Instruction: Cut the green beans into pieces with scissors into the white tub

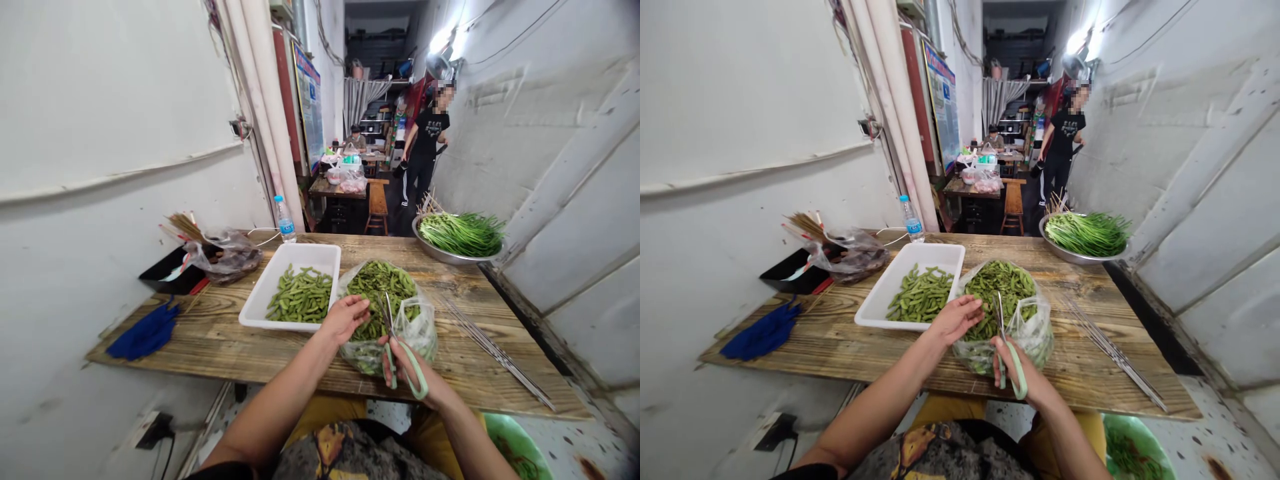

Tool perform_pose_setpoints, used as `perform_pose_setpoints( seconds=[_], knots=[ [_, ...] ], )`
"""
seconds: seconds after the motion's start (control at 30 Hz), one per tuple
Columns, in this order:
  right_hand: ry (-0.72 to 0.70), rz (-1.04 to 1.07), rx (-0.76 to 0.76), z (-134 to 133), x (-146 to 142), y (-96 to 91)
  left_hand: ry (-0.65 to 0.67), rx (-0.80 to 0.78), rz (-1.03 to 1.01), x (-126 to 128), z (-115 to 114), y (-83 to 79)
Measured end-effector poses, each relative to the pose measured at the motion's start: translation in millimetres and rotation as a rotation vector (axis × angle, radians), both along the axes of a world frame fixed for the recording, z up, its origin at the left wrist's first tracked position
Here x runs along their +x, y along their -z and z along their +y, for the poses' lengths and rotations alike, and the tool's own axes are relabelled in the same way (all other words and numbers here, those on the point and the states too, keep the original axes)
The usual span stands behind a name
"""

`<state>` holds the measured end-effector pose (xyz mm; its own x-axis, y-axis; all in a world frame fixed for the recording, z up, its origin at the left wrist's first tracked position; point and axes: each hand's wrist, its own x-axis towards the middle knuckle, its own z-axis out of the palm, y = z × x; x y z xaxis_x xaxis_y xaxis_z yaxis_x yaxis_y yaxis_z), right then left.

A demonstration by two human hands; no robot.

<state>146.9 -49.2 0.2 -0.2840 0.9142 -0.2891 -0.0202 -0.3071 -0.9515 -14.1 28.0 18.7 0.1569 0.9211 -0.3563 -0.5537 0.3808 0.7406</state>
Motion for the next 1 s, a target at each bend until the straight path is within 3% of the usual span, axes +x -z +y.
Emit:
perform_pose_setpoints(
  seconds=[0.17,0.37,0.7,0.8,0.93,1.0],
  knots=[
    [-0.036,-0.014,-0.010,-2.7,-5.1,-3.5,-0.122,0.014,-0.011,15.5,-8.3,4.4],
    [0.034,-0.002,-0.047,-1.8,-12.7,-10.5,-0.084,-0.061,-0.110,22.1,-15.7,2.6],
    [0.054,-0.055,-0.048,0.8,-9.3,-4.6,-0.050,-0.001,0.005,18.3,-14.0,8.1],
    [0.097,-0.046,-0.062,2.1,-8.0,-1.2,-0.211,0.150,0.288,-2.2,-3.1,4.2],
    [0.095,0.054,-0.043,3.8,-1.6,0.1,-0.612,0.532,1.148,-36.2,9.5,-13.8],
    [0.078,0.082,-0.055,5.0,1.3,0.4,-0.587,0.626,1.464,-38.2,8.8,-18.1]
  ],
)
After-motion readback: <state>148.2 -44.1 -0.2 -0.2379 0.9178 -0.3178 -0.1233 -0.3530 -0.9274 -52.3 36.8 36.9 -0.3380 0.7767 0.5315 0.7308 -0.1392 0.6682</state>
